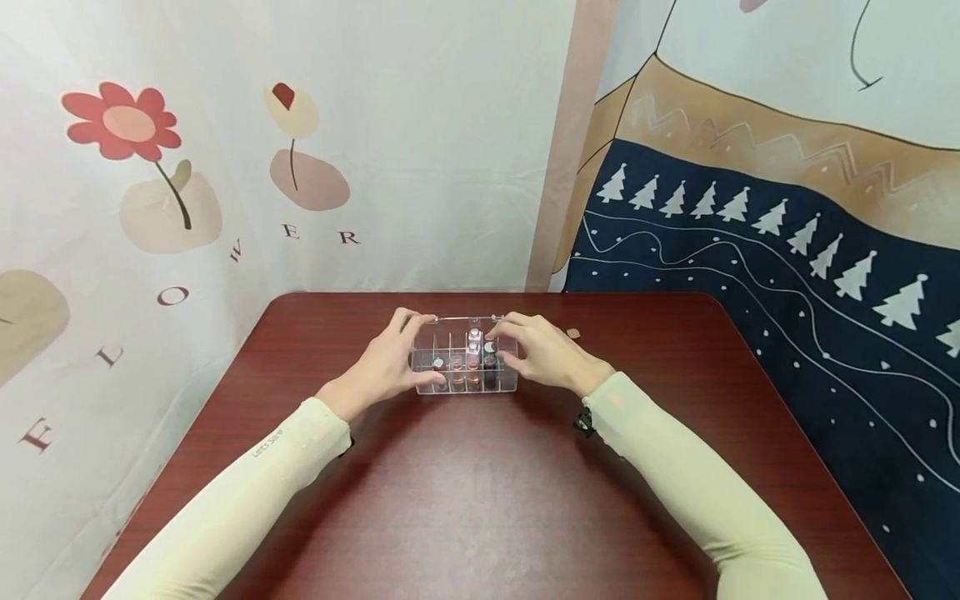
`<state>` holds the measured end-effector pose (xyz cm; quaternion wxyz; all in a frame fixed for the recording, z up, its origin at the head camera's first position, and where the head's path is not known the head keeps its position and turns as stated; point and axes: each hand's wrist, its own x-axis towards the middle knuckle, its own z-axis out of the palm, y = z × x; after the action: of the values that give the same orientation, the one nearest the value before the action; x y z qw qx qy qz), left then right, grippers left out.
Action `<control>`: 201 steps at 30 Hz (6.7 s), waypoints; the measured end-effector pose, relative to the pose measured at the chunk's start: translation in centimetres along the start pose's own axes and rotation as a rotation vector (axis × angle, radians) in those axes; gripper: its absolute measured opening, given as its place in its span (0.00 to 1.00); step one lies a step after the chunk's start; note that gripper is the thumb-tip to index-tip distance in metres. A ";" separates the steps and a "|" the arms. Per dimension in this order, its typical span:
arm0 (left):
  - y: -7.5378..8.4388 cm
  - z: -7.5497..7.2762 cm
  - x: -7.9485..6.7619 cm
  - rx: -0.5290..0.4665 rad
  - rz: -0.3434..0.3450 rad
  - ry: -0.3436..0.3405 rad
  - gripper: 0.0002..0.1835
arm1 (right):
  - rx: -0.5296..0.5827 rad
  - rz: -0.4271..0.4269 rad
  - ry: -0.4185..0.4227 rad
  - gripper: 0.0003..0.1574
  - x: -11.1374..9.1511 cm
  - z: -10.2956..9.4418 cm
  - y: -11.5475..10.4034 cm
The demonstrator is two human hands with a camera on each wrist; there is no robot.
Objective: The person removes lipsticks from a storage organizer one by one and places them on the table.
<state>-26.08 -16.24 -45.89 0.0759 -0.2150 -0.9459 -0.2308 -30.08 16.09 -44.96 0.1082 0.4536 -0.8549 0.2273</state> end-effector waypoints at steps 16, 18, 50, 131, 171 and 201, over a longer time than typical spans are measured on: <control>0.1 0.0 -0.1 0.005 0.005 0.002 0.58 | -0.047 -0.053 -0.068 0.18 0.9 1.0 0.7; 0.1 0.1 -0.2 0.003 0.005 0.001 0.58 | -0.037 -0.065 -0.077 0.17 0.9 1.2 0.8; 0.3 -0.1 -0.1 0.008 0.015 0.006 0.58 | -0.003 -0.032 -0.036 0.16 1.0 1.0 0.7; 0.2 0.0 -0.1 0.033 0.013 0.003 0.59 | -0.018 0.101 0.313 0.19 -5.8 -5.7 1.3; 0.3 -0.1 0.0 0.025 -0.016 -0.014 0.58 | -0.121 0.234 0.256 0.15 -11.1 -5.1 6.6; 0.5 -0.2 -0.2 0.024 -0.020 -0.014 0.57 | -0.103 0.235 0.263 0.15 -10.7 -4.0 7.7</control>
<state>-25.68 -15.96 -45.53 0.0697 -0.2063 -0.9512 -0.2186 -30.48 29.61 -47.91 0.2150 0.3105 -0.8911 0.2517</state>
